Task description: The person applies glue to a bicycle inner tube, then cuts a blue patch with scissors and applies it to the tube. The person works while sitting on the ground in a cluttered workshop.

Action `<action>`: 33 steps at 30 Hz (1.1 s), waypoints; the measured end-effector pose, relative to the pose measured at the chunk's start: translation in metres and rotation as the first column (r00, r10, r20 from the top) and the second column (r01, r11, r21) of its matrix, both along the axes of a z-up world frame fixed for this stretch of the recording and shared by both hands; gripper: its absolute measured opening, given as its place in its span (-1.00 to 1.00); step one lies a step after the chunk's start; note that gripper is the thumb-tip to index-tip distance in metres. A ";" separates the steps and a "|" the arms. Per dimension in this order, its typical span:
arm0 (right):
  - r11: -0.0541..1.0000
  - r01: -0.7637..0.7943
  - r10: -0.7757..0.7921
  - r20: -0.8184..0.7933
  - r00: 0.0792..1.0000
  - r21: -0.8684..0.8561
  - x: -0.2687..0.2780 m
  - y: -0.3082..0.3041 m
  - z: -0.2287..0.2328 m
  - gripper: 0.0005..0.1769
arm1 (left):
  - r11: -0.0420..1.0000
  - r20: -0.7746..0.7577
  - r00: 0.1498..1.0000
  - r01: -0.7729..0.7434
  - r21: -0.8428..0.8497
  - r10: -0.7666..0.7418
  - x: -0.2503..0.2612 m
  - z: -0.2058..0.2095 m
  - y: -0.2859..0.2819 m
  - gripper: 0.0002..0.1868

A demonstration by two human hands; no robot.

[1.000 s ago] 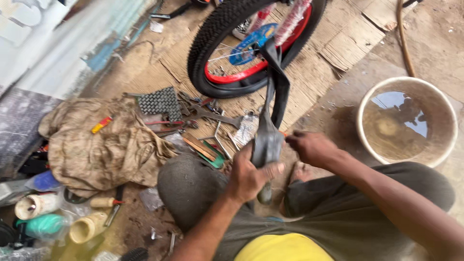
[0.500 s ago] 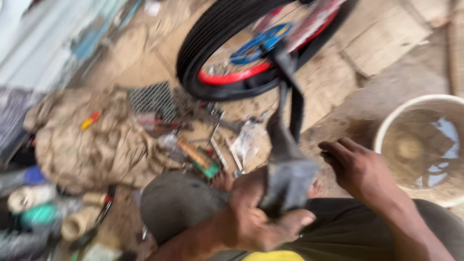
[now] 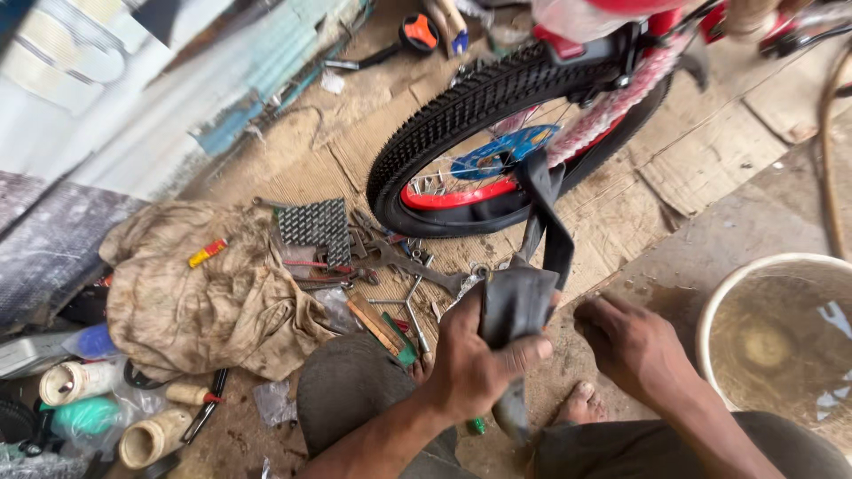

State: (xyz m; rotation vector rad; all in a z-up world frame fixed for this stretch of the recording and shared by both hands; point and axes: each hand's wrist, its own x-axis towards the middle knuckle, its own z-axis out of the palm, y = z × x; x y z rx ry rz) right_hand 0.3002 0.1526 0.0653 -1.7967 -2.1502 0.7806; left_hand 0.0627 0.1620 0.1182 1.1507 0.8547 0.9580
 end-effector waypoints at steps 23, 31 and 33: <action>0.932 0.220 -0.351 -0.565 0.747 -0.288 -0.048 0.024 -0.081 -0.78 | 0.886 0.420 0.900 0.286 -0.364 -0.119 -0.007 -0.067 -0.072 -0.67; 0.930 -0.152 0.048 -0.301 0.952 -0.334 -0.045 0.003 -0.089 -0.86 | 0.977 0.243 0.955 0.197 -0.076 -0.173 -0.027 -0.075 -0.063 -0.75; 0.953 -0.219 0.192 -0.142 0.971 -0.210 -0.047 -0.010 -0.068 -0.86 | 0.988 0.203 0.968 0.156 -0.014 -0.150 -0.028 -0.078 -0.055 -0.74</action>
